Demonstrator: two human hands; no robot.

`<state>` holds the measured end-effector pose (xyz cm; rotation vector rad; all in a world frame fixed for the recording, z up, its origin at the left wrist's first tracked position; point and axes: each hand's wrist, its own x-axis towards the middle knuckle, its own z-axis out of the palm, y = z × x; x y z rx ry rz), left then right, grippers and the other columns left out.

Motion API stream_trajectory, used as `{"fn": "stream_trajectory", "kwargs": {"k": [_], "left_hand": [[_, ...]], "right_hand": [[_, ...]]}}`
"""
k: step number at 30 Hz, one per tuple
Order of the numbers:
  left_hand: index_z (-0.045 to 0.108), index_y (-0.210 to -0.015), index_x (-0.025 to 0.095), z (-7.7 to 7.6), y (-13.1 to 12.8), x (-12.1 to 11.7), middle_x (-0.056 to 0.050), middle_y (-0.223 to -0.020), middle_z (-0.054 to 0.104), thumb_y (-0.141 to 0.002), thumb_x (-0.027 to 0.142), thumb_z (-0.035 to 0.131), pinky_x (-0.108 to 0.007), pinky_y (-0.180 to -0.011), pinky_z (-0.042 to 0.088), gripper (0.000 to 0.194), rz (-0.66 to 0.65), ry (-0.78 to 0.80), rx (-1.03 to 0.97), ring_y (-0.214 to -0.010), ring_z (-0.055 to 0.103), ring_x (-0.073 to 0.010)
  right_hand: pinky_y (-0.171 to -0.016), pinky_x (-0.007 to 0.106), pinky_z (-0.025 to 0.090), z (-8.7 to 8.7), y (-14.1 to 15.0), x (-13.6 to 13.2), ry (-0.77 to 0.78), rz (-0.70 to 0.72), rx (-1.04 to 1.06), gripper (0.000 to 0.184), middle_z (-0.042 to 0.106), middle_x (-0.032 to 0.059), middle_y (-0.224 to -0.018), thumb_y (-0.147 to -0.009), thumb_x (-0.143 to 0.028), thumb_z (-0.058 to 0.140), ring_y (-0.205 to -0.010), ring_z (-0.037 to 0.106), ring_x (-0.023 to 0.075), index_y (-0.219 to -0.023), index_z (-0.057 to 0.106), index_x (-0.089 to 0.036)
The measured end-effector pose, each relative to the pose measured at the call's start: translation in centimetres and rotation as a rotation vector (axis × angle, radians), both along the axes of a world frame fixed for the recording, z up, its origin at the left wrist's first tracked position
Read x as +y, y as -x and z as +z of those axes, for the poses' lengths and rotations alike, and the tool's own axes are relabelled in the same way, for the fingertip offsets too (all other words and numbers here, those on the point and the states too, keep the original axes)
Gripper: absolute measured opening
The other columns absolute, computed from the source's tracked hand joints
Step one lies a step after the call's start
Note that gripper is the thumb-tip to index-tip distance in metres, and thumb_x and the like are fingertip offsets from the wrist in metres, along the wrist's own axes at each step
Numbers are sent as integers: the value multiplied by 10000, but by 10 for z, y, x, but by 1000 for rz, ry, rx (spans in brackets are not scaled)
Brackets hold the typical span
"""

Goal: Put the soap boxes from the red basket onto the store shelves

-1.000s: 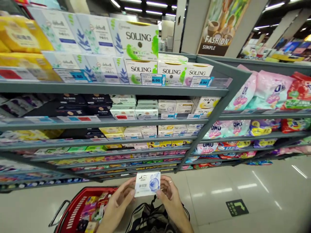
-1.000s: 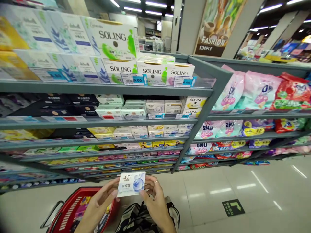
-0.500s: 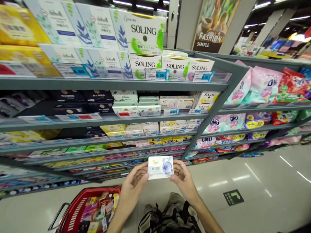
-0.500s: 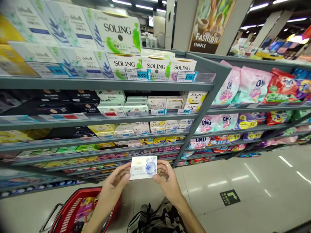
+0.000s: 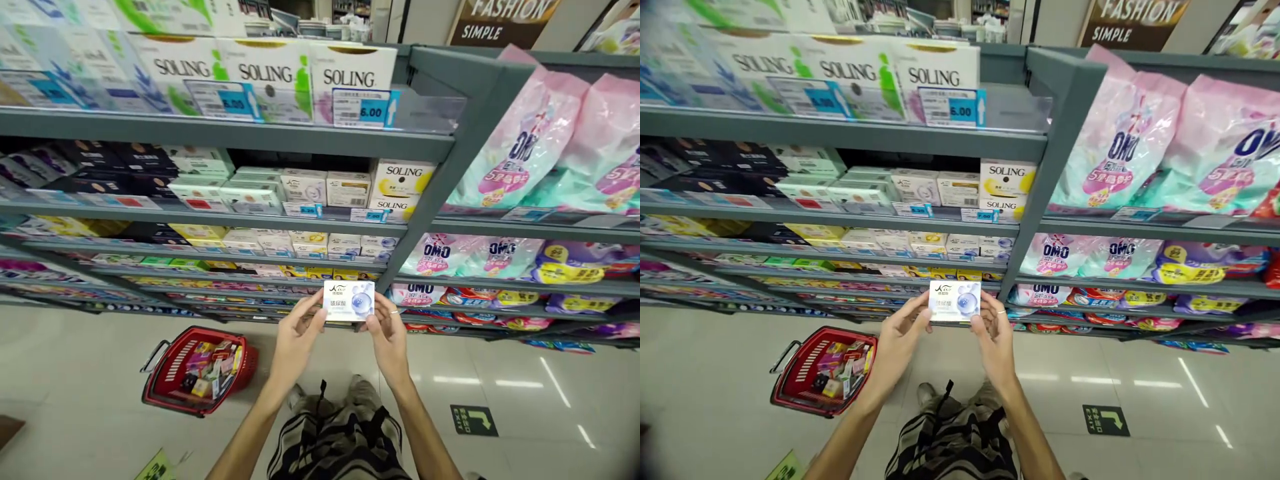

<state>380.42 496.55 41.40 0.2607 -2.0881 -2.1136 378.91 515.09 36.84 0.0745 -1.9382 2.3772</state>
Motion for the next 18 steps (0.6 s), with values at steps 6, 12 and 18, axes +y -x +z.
{"fn": "stream_trajectory", "kwargs": {"k": [6, 12, 18], "left_hand": [[765, -1308, 224, -34, 10, 25, -112, -1331, 732, -886, 502, 766, -325, -793, 654, 505, 28, 20, -72, -982, 728, -225], [760, -1312, 241, -47, 50, 11, -94, -1252, 707, -993, 427, 657, -315, -862, 637, 384, 79, 307, 163, -1089, 708, -222], [749, -1319, 206, -34, 89, -5, -87, -1100, 693, -1021, 312, 617, -356, -973, 571, 342, 207, 583, 390, -1020, 691, -205]], "right_hand": [[-1065, 445, 550, -14, 12, 27, -380, -67, 145, 417, 693, 111, -1366, -1011, -368, 661, -1235, 667, 259, -1419, 636, -283], [-1020, 403, 570, -17, 47, 3, -645, -264, 341, 328, 695, 117, -1245, -1035, -321, 607, -1155, 684, 239, -1334, 724, -258], [-1037, 421, 582, -8, 82, -23, -582, -224, 359, 440, 655, 132, -1369, -1046, -359, 568, -1221, 669, 252, -1471, 618, -254]]}}
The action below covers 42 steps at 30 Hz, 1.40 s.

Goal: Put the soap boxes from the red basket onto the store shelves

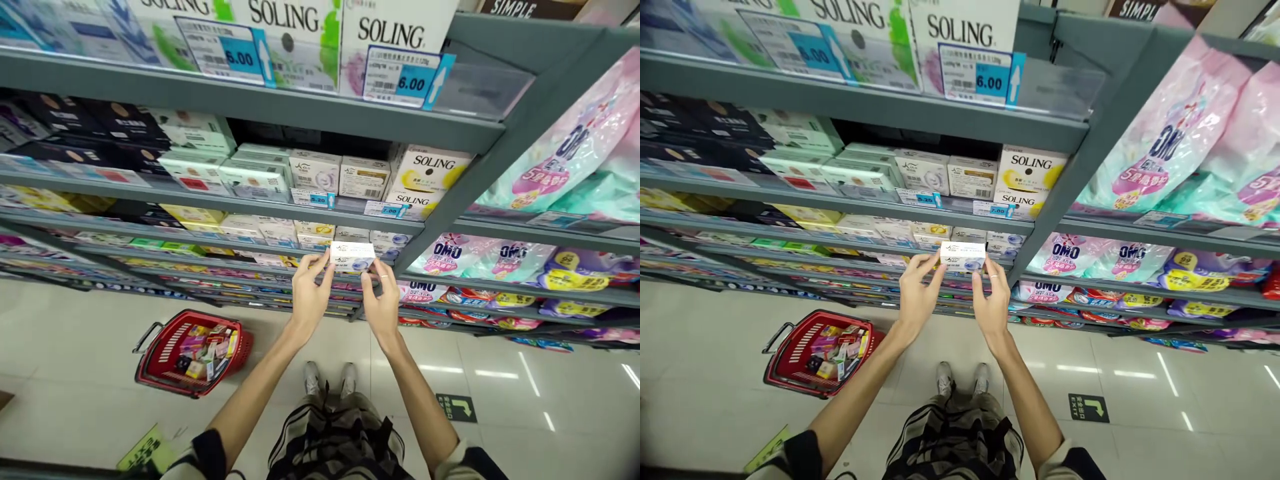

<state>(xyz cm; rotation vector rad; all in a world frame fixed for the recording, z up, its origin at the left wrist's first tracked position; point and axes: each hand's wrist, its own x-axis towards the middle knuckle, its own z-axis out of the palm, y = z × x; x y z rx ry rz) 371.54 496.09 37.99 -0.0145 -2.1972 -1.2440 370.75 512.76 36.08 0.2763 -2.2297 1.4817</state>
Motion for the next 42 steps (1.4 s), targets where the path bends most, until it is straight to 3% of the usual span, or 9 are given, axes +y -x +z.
{"fn": "stream_trajectory", "kwargs": {"k": [4, 8, 13, 16, 23, 29, 36, 39, 42], "left_hand": [[679, -1403, 217, 4, 7, 6, -103, -1310, 696, -997, 247, 620, -377, -1077, 558, 411, -87, -131, 7, -1160, 705, -224], [597, -1466, 194, -4, 11, 16, -126, -1471, 650, -963, 195, 621, -431, -1186, 509, 504, -160, -289, -28, -1320, 659, -259], [573, -1485, 240, -10, 14, 17, -113, -1525, 578, -954, 150, 572, -478, -1233, 455, 539, -182, -234, 23, -1431, 554, -270], [590, -1473, 256, -8, 14, 15, -110, -1435, 578, -943, 154, 575, -450, -1190, 498, 540, -179, -234, 30, -1359, 591, -251], [576, -1499, 268, -15, 18, 15, -96, -1466, 568, -949, 156, 573, -432, -1213, 481, 561, -233, -351, 12, -1378, 583, -242], [534, -1541, 266, -21, 25, 14, -103, -1478, 558, -951, 173, 568, -427, -1167, 516, 599, -240, -332, -23, -1334, 605, -234], [448, -1576, 252, -14, 23, 20, -135, -1536, 518, -942, 190, 574, -421, -1137, 526, 649, -247, -357, -67, -1381, 561, -240], [477, -1563, 262, -15, 22, 20, -126, -1564, 453, -938, 211, 591, -418, -1147, 509, 637, -243, -303, -76, -1380, 546, -239], [525, -1544, 270, -19, 24, 18, -107, -1418, 491, -925, 237, 622, -411, -1122, 508, 627, -225, -231, -127, -1259, 592, -218]], "right_hand": [[-1112, 440, 567, 0, 7, -5, 106, 41, -21, 506, 580, 137, -1482, -1046, -413, 563, -1286, 652, 249, -1528, 550, -259], [-1192, 441, 516, -3, 12, -7, 211, 55, -33, 520, 529, 119, -1480, -1026, -450, 598, -1355, 616, 251, -1517, 563, -281], [-1234, 451, 476, -5, 19, -5, 304, 110, -50, 549, 481, 103, -1504, -1008, -454, 635, -1413, 582, 275, -1530, 546, -309], [-1230, 450, 484, -4, 22, -4, 308, 136, -64, 552, 468, 95, -1517, -1010, -466, 628, -1423, 574, 286, -1536, 540, -323], [-1220, 431, 500, 1, 26, -6, 279, 154, -58, 587, 442, 87, -1537, -1013, -482, 613, -1455, 541, 284, -1572, 490, -349], [-1242, 457, 464, -1, 30, -8, 238, 142, -46, 613, 426, 101, -1626, -1020, -455, 602, -1491, 503, 279, -1595, 446, -310], [-1237, 536, 427, 1, 27, -10, -32, 49, 40, 532, 453, 142, -1624, -1050, -368, 529, -1522, 435, 275, -1569, 467, -264], [-1190, 515, 466, -1, 28, -12, -99, 22, 26, 554, 456, 151, -1535, -1045, -362, 526, -1449, 496, 276, -1589, 452, -284], [-1136, 492, 500, -3, 29, -14, -129, 8, -14, 571, 507, 131, -1394, -1037, -358, 528, -1335, 568, 270, -1599, 445, -305]]}}
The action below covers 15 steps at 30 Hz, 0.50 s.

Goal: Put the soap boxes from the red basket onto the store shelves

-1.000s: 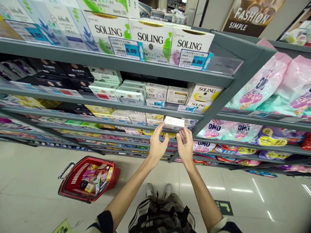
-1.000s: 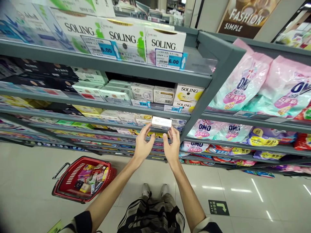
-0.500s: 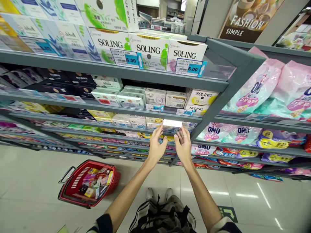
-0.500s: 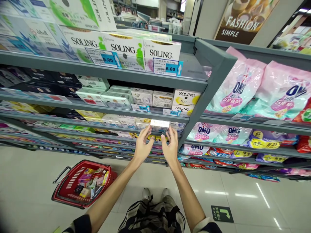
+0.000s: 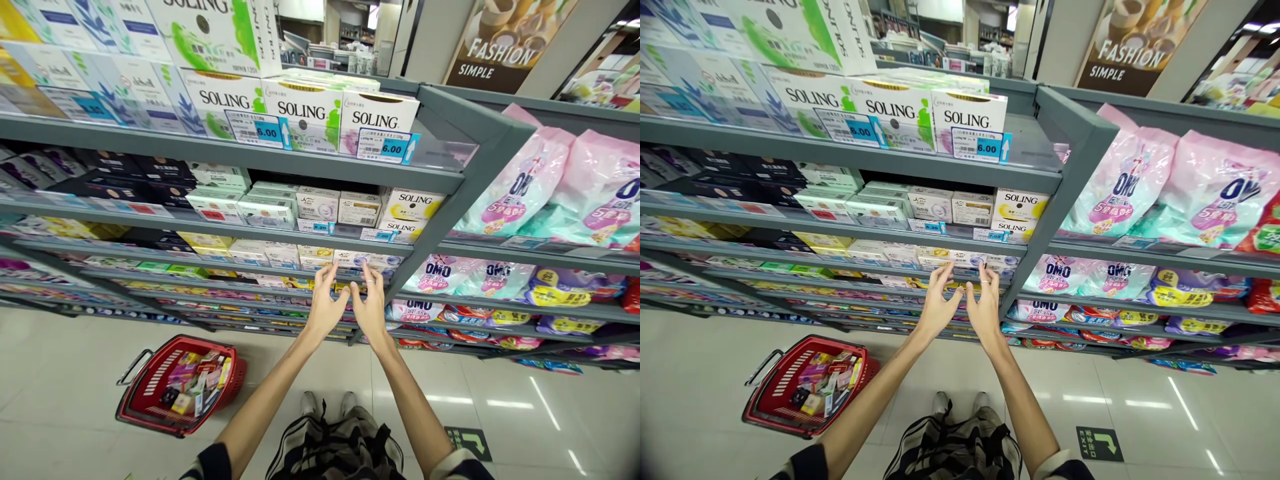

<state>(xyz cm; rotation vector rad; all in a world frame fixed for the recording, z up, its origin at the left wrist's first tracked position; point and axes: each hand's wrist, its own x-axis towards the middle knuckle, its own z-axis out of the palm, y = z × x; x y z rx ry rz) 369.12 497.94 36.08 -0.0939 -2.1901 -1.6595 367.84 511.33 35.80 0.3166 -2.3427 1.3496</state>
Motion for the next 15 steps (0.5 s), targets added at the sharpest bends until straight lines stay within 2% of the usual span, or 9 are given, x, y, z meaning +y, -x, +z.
{"fn": "stream_trajectory", "kwargs": {"k": [2, 5, 9, 15], "left_hand": [[514, -1558, 273, -3, 3, -1, -79, -1254, 539, -922, 240, 627, -389, -1040, 537, 647, -19, 22, -41, -1082, 624, -184], [446, -1606, 280, -6, 8, -1, -38, -1097, 564, -931, 233, 613, -339, -913, 546, 697, -70, 19, -57, -893, 592, -148], [365, -1647, 268, -10, 14, 0, -25, -1047, 567, -933, 238, 608, -317, -856, 522, 755, -112, 2, -71, -853, 578, -141], [360, -1650, 272, -18, 19, -1, -27, -1043, 591, -923, 234, 624, -303, -827, 520, 775, -139, -13, -82, -858, 587, -139]], "right_hand": [[-1076, 462, 533, 0, 2, 0, -7, 6, -14, 582, 549, 121, -1313, -1036, -355, 518, -1214, 618, 257, -1609, 434, -302], [-970, 416, 569, 0, 5, 1, -5, 47, -33, 603, 613, 109, -1187, -1040, -356, 493, -993, 655, 234, -1631, 400, -281], [-909, 404, 578, -5, 9, 4, -30, 70, -46, 598, 639, 106, -1122, -1042, -355, 473, -927, 659, 236, -1629, 409, -259], [-885, 398, 586, -12, 13, 6, -54, 82, -39, 593, 649, 92, -1088, -1039, -330, 469, -870, 663, 221, -1626, 410, -261]]}}
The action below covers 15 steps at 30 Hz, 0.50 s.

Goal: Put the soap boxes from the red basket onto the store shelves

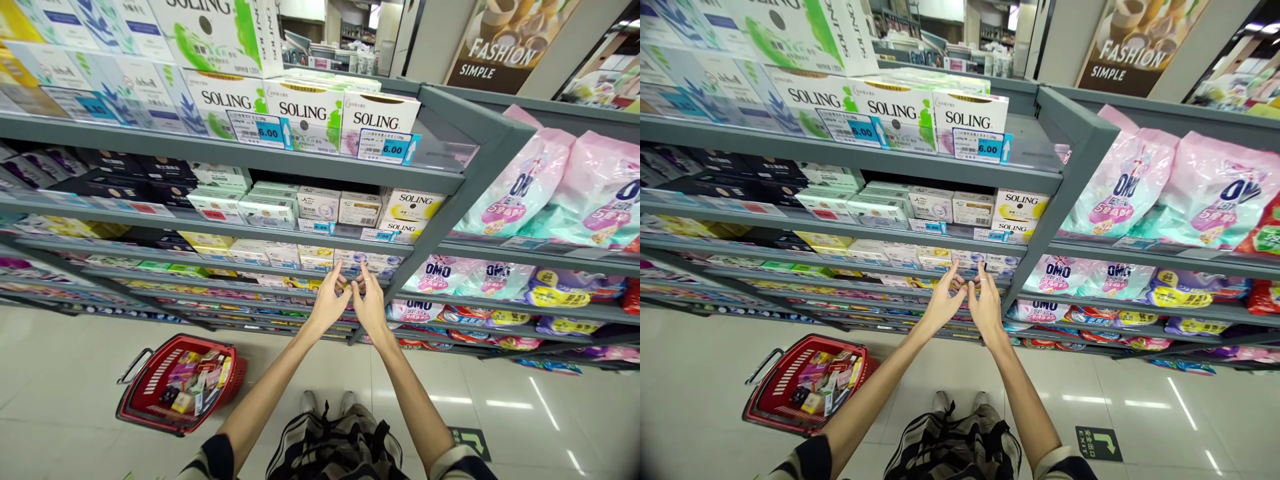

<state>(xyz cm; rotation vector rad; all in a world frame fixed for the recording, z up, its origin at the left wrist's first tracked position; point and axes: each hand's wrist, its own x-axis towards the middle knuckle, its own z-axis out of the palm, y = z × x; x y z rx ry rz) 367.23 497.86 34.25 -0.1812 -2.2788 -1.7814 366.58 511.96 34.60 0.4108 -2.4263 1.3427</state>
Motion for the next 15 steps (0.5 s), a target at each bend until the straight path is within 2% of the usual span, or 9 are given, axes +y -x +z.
{"fn": "stream_trajectory", "kwargs": {"k": [5, 11, 13, 15], "left_hand": [[372, -1645, 262, -2, 4, 0, -35, -1049, 598, -910, 233, 635, -301, -811, 530, 782, -29, -9, -3, -866, 597, -144], [398, -1628, 246, 7, -1, 2, -36, -1059, 619, -875, 190, 645, -286, -797, 537, 795, -14, -37, 0, -848, 609, -134], [453, -1589, 218, 11, -7, 1, -30, -1027, 635, -884, 208, 641, -275, -782, 530, 730, -2, -44, -29, -826, 612, -132], [579, -1472, 177, 14, -13, -2, -13, -928, 646, -909, 262, 637, -264, -738, 510, 572, 10, -23, -81, -764, 599, -133]], "right_hand": [[-866, 391, 588, -1, 3, 3, -2, 2, -5, 593, 650, 82, -1069, -1031, -322, 475, -848, 657, 212, -1618, 421, -251], [-809, 357, 574, -1, 2, 5, 37, 17, 5, 526, 661, 71, -1036, -1034, -307, 478, -790, 647, 192, -1552, 514, -228], [-791, 337, 565, -3, -2, 8, 59, 7, 17, 468, 671, 63, -1009, -1041, -304, 469, -788, 644, 185, -1488, 581, -219], [-776, 324, 559, -7, -5, 15, 67, -42, 27, 408, 682, 60, -976, -1040, -318, 486, -803, 648, 186, -1394, 654, -202]]}}
